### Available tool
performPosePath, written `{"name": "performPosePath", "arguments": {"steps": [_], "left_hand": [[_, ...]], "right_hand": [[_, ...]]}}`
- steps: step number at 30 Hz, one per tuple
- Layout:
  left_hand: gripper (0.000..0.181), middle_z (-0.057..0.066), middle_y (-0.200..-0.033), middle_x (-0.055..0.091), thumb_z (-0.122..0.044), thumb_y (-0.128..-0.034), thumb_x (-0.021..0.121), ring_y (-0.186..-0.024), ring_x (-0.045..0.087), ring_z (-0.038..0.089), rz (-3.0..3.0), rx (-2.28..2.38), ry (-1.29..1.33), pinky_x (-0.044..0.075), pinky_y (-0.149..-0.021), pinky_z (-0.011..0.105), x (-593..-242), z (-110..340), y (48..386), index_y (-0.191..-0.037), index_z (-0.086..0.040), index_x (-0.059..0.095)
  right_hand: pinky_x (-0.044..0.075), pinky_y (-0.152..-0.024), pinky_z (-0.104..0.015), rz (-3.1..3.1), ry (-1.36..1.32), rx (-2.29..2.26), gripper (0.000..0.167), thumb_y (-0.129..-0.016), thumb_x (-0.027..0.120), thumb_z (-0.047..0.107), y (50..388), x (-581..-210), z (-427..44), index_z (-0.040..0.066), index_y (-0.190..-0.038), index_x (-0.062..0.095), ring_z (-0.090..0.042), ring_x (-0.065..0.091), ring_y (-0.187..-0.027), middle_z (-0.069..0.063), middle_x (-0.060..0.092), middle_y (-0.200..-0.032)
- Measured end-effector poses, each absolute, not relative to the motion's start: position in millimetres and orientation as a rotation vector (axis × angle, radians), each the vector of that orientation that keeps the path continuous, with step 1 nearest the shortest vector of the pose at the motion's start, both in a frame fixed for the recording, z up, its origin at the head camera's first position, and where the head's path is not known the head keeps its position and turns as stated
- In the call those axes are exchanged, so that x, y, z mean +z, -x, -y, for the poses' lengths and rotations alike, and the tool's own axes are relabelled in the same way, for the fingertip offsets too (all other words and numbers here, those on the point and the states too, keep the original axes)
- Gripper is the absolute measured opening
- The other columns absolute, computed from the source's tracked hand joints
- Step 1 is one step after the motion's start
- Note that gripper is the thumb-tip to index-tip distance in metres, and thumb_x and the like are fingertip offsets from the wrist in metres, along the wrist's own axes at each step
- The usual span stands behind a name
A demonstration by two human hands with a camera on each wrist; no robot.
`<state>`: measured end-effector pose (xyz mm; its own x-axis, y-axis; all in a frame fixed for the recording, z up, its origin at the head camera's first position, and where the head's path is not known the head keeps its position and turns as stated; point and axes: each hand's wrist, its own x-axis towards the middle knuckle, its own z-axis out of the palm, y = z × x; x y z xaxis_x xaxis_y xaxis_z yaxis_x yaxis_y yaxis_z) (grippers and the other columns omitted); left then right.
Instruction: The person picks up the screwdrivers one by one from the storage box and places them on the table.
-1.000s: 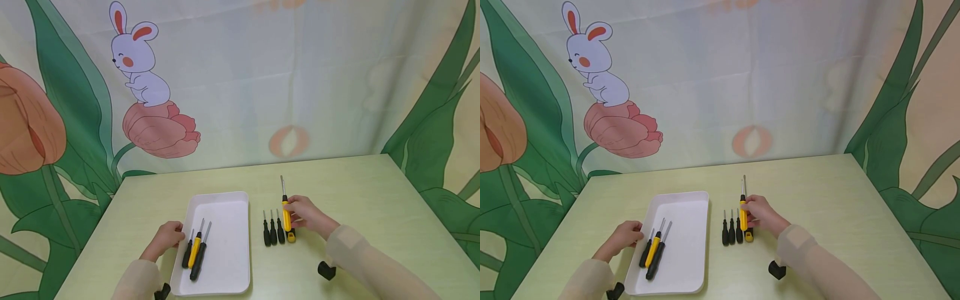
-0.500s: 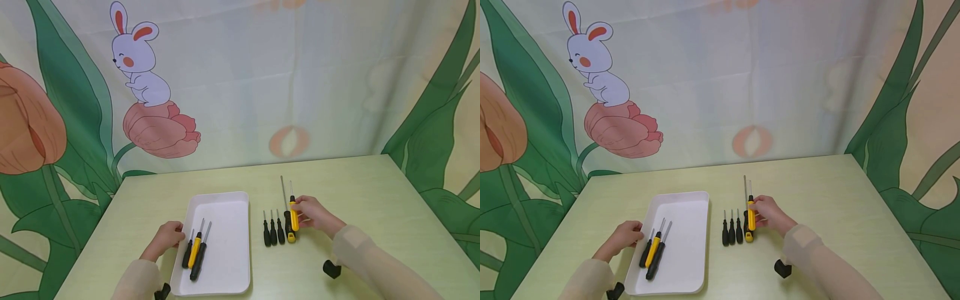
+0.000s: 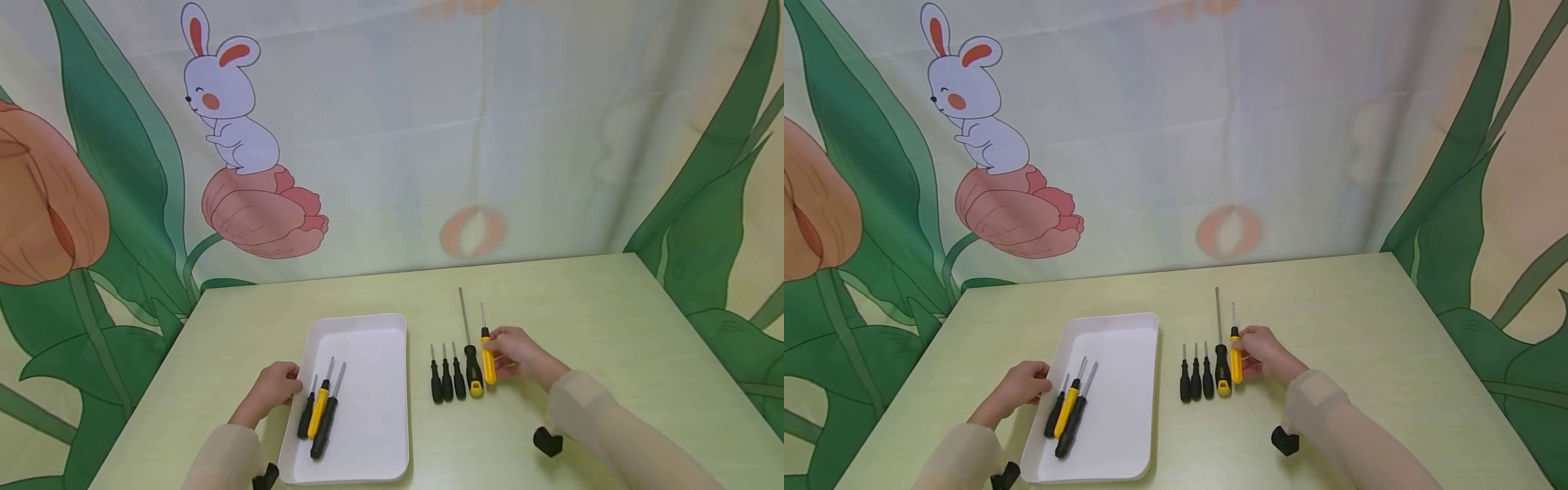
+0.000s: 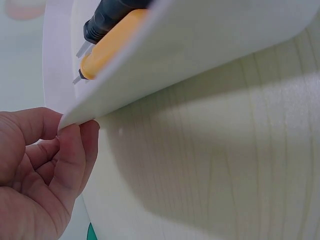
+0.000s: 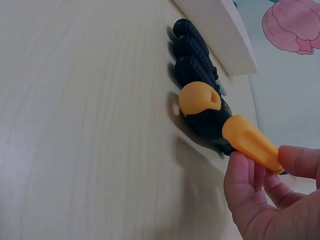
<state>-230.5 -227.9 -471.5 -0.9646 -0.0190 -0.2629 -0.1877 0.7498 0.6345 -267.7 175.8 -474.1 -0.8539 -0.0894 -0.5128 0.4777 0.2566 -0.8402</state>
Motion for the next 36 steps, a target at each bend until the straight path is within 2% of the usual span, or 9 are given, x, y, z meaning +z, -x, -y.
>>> {"name": "performPosePath", "arguments": {"steps": [15, 23, 36], "left_hand": [[0.017, 0.007, -0.072, 0.05, 0.002, -0.0753, 0.052, -0.058, 0.047, 0.015, -2.707, 1.0, 0.168, 0.048, -0.053, 0.027, -471.0, 227.7, 230.0, -0.091, 0.008, 0.055], [0.017, 0.007, -0.071, 0.049, 0.002, -0.0753, 0.052, -0.055, 0.046, 0.014, -2.708, 1.018, 0.175, 0.048, -0.052, 0.027, -470.1, 227.0, 229.4, -0.091, 0.008, 0.055], [0.015, 0.006, -0.069, 0.048, 0.002, -0.0758, 0.052, -0.055, 0.046, 0.014, -2.712, 1.003, 0.17, 0.047, -0.051, 0.026, -471.6, 227.4, 230.0, -0.09, 0.007, 0.055]], "right_hand": [[0.046, -0.051, -0.025, -2.063, -0.385, -1.596, 0.018, -0.086, 0.049, 0.009, 264.2, -483.9, -178.4, 0.001, -0.102, 0.045, -0.014, 0.045, -0.055, -0.003, 0.048, -0.07], [0.046, -0.05, -0.024, -2.073, -0.405, -1.543, 0.02, -0.087, 0.049, 0.01, 267.3, -490.2, -177.9, 0.002, -0.104, 0.045, -0.014, 0.045, -0.054, -0.004, 0.049, -0.072], [0.044, -0.045, -0.021, -2.15, -0.438, -1.473, 0.016, -0.085, 0.05, 0.008, 268.1, -491.3, -172.9, 0.002, -0.1, 0.045, -0.012, 0.044, -0.048, -0.004, 0.049, -0.068]]}}
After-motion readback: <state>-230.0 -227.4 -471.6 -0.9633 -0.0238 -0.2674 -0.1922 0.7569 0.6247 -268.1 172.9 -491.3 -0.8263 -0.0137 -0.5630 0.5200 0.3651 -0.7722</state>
